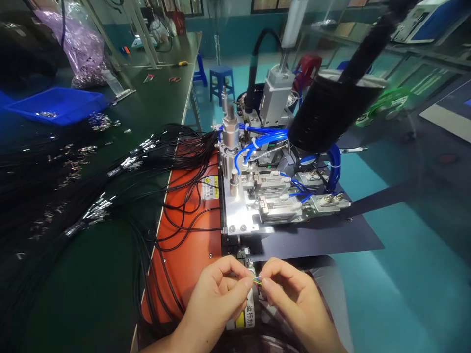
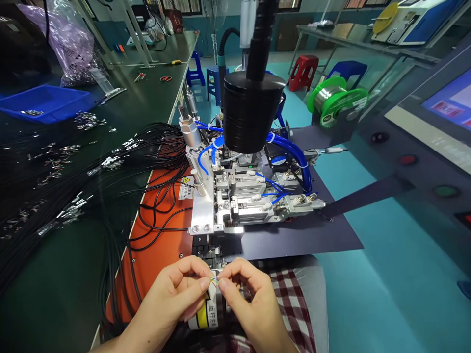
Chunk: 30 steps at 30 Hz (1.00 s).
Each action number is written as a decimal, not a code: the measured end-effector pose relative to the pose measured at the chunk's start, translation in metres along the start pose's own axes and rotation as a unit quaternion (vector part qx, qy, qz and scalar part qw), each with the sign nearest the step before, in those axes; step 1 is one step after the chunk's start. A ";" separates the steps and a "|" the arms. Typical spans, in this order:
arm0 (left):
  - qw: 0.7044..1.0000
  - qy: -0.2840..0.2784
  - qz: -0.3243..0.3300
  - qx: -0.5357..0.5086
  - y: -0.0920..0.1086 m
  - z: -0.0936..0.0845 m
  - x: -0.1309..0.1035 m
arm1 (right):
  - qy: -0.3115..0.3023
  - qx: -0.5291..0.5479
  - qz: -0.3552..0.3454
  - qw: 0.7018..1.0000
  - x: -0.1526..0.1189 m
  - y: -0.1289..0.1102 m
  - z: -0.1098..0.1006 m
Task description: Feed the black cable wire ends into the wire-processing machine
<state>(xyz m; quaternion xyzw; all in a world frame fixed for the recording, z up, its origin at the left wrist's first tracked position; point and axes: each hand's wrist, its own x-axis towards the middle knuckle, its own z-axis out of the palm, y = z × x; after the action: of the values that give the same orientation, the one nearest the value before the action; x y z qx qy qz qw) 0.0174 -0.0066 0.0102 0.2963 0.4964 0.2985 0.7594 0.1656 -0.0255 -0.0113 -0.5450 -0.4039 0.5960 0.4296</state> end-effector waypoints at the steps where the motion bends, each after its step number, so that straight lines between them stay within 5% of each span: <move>1: 1.000 -0.005 0.001 0.000 0.000 0.000 0.000 | -0.003 -0.001 0.002 1.000 0.000 0.000 -0.001; 7: 0.999 -0.023 0.001 0.037 -0.001 -0.002 0.000 | -0.069 -0.011 -0.009 0.998 0.003 0.001 -0.010; 18: 0.994 -0.048 -0.018 0.091 0.003 -0.001 -0.005 | -0.204 0.045 0.093 0.974 0.012 -0.005 -0.025; 27: 0.988 -0.099 -0.068 0.092 -0.004 -0.005 -0.002 | -0.320 -0.129 -0.070 0.936 0.027 -0.025 -0.033; 30: 0.994 -0.069 -0.035 0.071 -0.002 -0.004 -0.003 | -0.262 -0.147 -0.099 0.949 0.024 -0.025 -0.030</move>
<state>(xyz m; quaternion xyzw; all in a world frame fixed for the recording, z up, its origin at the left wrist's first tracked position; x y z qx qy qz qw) 0.0133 -0.0092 0.0095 0.3513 0.4733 0.2145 0.7788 0.1968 0.0058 0.0025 -0.3839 -0.6371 0.6066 0.2808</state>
